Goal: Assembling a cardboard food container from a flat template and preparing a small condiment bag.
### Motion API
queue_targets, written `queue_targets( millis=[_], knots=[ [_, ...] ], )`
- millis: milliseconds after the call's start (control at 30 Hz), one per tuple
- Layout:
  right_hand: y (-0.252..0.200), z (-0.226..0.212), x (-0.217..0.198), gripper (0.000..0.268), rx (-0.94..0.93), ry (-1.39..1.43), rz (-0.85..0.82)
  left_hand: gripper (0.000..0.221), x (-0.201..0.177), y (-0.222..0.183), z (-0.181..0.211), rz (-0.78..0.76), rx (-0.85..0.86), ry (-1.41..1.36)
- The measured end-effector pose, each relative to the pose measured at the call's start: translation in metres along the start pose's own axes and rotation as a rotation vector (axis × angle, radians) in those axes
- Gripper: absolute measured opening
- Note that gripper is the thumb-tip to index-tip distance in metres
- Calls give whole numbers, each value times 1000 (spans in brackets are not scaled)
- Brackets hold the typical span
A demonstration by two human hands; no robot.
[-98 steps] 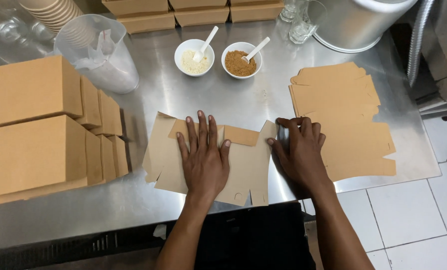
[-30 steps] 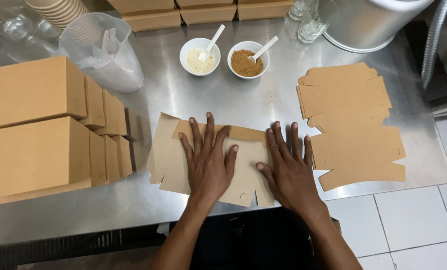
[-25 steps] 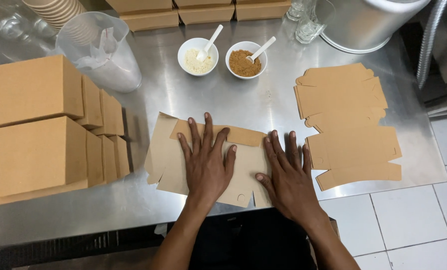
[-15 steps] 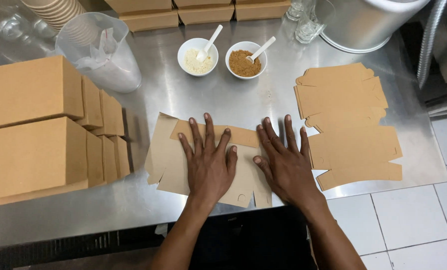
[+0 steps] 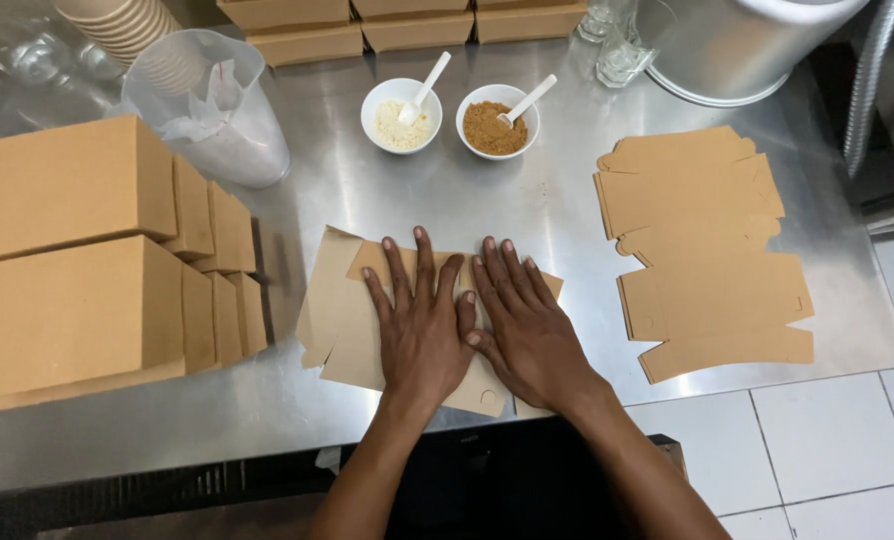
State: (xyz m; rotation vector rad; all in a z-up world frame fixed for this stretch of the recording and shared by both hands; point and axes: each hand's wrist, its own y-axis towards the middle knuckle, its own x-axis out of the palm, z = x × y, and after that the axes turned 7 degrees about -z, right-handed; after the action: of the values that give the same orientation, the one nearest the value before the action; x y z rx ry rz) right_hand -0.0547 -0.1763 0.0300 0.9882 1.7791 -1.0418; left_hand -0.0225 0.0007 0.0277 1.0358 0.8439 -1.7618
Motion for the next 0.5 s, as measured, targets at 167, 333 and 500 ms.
queue_targets(
  millis=[167, 333, 500],
  knots=[
    [-36, -3, -7, 90, 18, 106, -41, 54, -1, 2, 2, 14, 0, -40],
    [-76, 27, -1, 70, -182, 509, 188, 43, 17, 4, -11, 221, 55, -129],
    [-109, 42, -8, 66, -122, 485, 271, 45, 22, 17, -11, 252, -11, -242]
  ],
)
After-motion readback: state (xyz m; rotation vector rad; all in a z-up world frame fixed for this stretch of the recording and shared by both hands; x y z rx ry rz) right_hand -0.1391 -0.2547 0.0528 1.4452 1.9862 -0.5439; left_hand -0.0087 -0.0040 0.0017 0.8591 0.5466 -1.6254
